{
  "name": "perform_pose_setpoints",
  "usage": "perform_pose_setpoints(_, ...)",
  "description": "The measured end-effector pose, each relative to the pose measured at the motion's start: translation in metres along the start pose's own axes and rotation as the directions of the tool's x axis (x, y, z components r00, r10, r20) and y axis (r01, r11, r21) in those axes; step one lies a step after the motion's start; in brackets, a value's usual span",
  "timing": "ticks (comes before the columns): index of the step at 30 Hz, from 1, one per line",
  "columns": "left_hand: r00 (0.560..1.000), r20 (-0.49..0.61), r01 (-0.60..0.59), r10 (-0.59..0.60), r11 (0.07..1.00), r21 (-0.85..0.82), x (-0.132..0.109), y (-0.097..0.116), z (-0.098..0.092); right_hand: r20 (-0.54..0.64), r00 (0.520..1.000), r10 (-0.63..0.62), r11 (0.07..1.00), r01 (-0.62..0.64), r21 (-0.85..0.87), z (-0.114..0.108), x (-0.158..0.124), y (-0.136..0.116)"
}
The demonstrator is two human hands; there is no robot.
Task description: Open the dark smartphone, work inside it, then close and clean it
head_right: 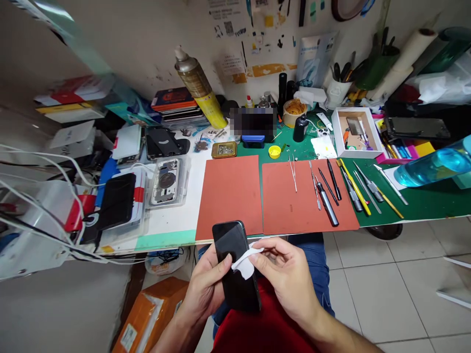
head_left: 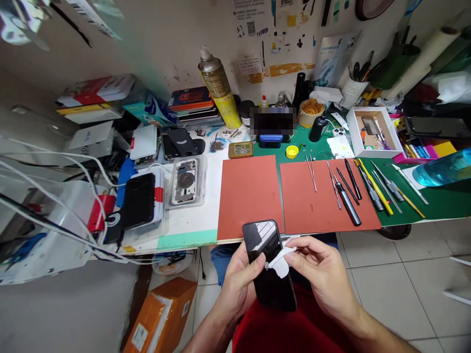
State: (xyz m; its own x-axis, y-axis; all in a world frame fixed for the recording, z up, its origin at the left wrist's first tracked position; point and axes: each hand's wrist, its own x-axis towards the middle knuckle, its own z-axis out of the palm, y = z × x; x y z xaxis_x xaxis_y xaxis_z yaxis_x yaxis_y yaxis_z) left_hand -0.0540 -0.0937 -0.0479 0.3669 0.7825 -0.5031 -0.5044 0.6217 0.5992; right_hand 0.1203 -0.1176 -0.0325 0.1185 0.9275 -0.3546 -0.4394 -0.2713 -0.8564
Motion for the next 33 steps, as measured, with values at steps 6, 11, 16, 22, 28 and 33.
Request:
perform_pose_setpoints(6,0.999,-0.011,0.031,-0.031,0.999,0.041,-0.002,0.003,0.001,-0.054,0.972,-0.228,0.947,0.209,-0.246,0.002,0.001,-0.008)
perform_pose_setpoints(11,1.0,-0.019,0.017,-0.016,0.998,0.057,-0.004,0.001,0.001,-0.089,0.943,-0.321,0.893,0.27,-0.359,0.008,0.0,-0.007)
perform_pose_setpoints(16,1.0,-0.015,0.006,-0.004,0.994,0.113,-0.005,-0.001,-0.002,-0.11,0.937,-0.333,0.908,0.287,-0.304,0.012,0.008,-0.01)
perform_pose_setpoints(22,1.0,-0.012,0.016,-0.015,0.987,0.159,-0.006,-0.004,-0.005,-0.123,0.95,-0.288,0.943,0.259,-0.21,0.013,0.015,-0.016)
perform_pose_setpoints(28,1.0,-0.018,0.022,-0.02,0.987,0.157,-0.006,-0.006,-0.006,-0.172,0.95,-0.261,0.95,0.221,-0.222,0.012,0.008,-0.01)
perform_pose_setpoints(33,1.0,-0.008,0.029,-0.028,0.983,0.182,-0.006,-0.008,-0.007,-0.179,0.948,-0.262,0.956,0.23,-0.182,0.013,0.013,-0.012)
